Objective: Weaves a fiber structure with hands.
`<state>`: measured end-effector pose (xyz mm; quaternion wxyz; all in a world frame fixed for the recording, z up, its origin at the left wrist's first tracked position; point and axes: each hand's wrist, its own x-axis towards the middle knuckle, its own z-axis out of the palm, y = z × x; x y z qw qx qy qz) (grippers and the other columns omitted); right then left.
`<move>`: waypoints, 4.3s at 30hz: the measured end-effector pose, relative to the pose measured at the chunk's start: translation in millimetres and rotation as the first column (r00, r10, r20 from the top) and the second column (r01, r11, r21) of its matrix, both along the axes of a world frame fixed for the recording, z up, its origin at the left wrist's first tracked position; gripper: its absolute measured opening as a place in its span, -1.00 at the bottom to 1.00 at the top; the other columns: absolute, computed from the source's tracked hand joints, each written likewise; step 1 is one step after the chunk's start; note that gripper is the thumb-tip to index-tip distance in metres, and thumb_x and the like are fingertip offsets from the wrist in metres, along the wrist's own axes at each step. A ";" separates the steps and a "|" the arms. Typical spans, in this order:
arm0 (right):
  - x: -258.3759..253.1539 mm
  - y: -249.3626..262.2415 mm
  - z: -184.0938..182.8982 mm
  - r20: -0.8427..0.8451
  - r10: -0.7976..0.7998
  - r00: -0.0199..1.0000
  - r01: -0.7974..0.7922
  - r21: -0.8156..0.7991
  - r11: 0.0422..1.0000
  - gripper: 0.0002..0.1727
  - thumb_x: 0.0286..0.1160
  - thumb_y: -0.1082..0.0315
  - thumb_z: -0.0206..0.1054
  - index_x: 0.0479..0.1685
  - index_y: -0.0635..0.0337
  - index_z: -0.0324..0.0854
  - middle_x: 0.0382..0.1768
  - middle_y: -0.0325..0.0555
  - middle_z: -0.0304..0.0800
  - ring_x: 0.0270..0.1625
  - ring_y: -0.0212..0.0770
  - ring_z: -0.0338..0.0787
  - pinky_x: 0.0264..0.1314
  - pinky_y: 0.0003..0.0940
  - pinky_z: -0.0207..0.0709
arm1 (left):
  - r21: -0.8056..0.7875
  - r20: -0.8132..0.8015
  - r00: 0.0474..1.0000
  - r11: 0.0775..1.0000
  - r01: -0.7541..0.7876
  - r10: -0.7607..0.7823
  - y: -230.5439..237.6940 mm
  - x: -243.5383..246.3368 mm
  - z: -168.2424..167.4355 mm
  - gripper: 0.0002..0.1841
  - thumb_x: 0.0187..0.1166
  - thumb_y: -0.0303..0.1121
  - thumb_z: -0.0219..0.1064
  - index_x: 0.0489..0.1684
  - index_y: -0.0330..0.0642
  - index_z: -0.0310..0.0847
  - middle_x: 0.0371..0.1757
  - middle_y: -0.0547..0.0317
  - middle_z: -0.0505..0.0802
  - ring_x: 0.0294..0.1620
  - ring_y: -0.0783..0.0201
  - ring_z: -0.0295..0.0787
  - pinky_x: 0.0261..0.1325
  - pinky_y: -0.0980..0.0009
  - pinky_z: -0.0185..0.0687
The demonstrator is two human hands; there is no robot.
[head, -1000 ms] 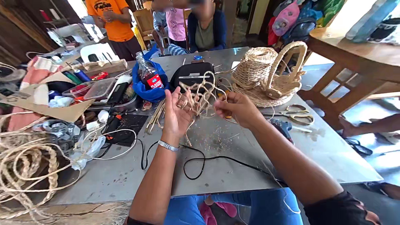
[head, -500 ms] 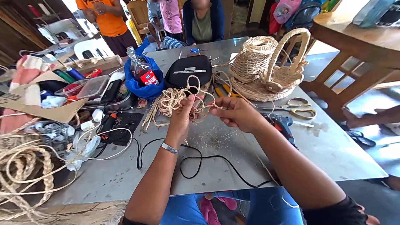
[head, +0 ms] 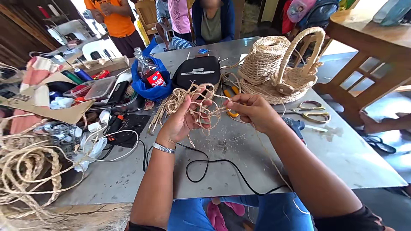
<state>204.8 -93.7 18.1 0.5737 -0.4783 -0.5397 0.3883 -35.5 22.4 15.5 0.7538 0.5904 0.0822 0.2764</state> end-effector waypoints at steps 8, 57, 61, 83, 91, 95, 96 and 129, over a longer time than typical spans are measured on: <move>7.5 1.6 5.6 0.037 -0.026 0.999 0.026 -0.007 1.000 -0.84 0.62 0.32 0.38 -0.02 0.14 0.82 -0.33 -0.38 0.80 -0.67 -0.63 0.34 -0.69 -0.72 0.17 | 0.026 -0.074 0.996 0.998 0.052 -0.050 -0.1 -11.9 7.9 -0.40 0.88 0.12 -0.30 0.91 0.33 -0.01 0.53 0.04 0.68 0.03 0.07 0.90 -0.15 0.21 0.90; 5.7 0.7 7.3 -0.043 0.008 0.999 -0.012 -0.109 0.994 -0.53 0.84 0.04 0.09 -0.29 0.14 0.75 -0.60 -0.39 0.64 -0.74 -0.61 0.30 -0.73 -0.69 0.11 | 0.347 -0.170 0.984 0.938 0.015 0.047 2.2 -5.1 -2.3 -0.38 0.61 -0.24 0.32 0.72 -0.05 0.35 0.39 0.13 0.67 0.18 0.20 0.76 0.19 0.24 0.78; -0.1 0.8 5.9 0.020 0.014 1.000 -0.012 -0.122 0.992 -0.52 0.85 0.04 0.08 -0.28 0.15 0.77 -0.50 -0.35 0.77 -0.73 -0.60 0.36 -0.73 -0.69 0.15 | 0.541 -0.186 0.981 0.839 0.056 0.055 -3.9 2.1 -3.4 -0.08 0.47 0.33 0.28 0.75 -0.12 0.32 0.60 0.12 0.60 0.46 0.21 0.60 0.45 0.24 0.55; 2.1 4.0 -1.2 0.248 0.125 0.961 -0.119 -0.041 0.992 -0.68 0.46 0.41 0.49 0.19 0.18 0.73 -0.09 -0.22 0.85 -0.45 -0.49 0.62 -0.52 -0.62 0.43 | 0.397 -0.157 0.957 0.903 -0.166 0.245 -24.8 29.3 -20.3 -0.63 0.59 -0.55 0.35 0.27 -0.10 0.35 -0.07 0.24 0.78 -0.15 0.44 0.74 -0.04 0.47 0.70; 0.8 3.2 -0.4 0.238 0.133 0.962 -0.116 -0.083 0.990 -0.80 0.46 0.37 0.52 0.02 0.16 0.82 -0.19 -0.24 0.88 -0.34 -0.51 0.70 -0.41 -0.62 0.48 | 0.408 -0.171 0.958 0.901 -0.145 0.231 -27.4 29.4 -18.8 -0.58 0.58 -0.60 0.35 0.29 -0.09 0.28 -0.05 0.18 0.84 -0.14 0.38 0.82 -0.03 0.43 0.76; -4.4 1.8 -0.3 0.146 0.121 0.982 -0.106 -0.107 0.989 -0.85 0.42 0.44 0.52 -0.07 0.20 0.81 -0.31 -0.24 0.84 -0.51 -0.54 0.55 -0.55 -0.65 0.32 | 0.420 -0.185 0.960 0.900 -0.115 0.209 -28.7 30.0 -18.2 -0.55 0.55 -0.62 0.37 0.30 -0.12 0.28 -0.09 0.15 0.84 -0.17 0.36 0.82 -0.07 0.43 0.76; -6.5 2.2 -1.1 0.123 0.108 0.986 -0.096 -0.105 0.990 -0.85 0.41 0.46 0.52 -0.08 0.22 0.81 -0.32 -0.23 0.84 -0.53 -0.54 0.54 -0.56 -0.65 0.32 | 0.424 -0.188 0.962 0.900 -0.104 0.200 -29.1 30.8 -19.4 -0.54 0.53 -0.63 0.38 0.30 -0.13 0.28 -0.09 0.15 0.84 -0.18 0.36 0.81 -0.09 0.43 0.75; -12.7 4.9 -6.9 0.415 -0.031 0.909 0.032 0.004 0.999 -0.45 0.23 0.46 0.59 0.21 0.16 0.42 -0.25 -0.23 0.86 -0.37 -0.41 0.78 -0.33 -0.50 0.65 | 0.655 0.057 0.918 0.679 -0.331 0.393 -31.0 41.4 -26.9 -0.87 0.56 -0.55 0.38 -0.03 -0.23 0.71 -0.18 0.19 0.83 -0.27 0.41 0.74 -0.16 0.50 0.70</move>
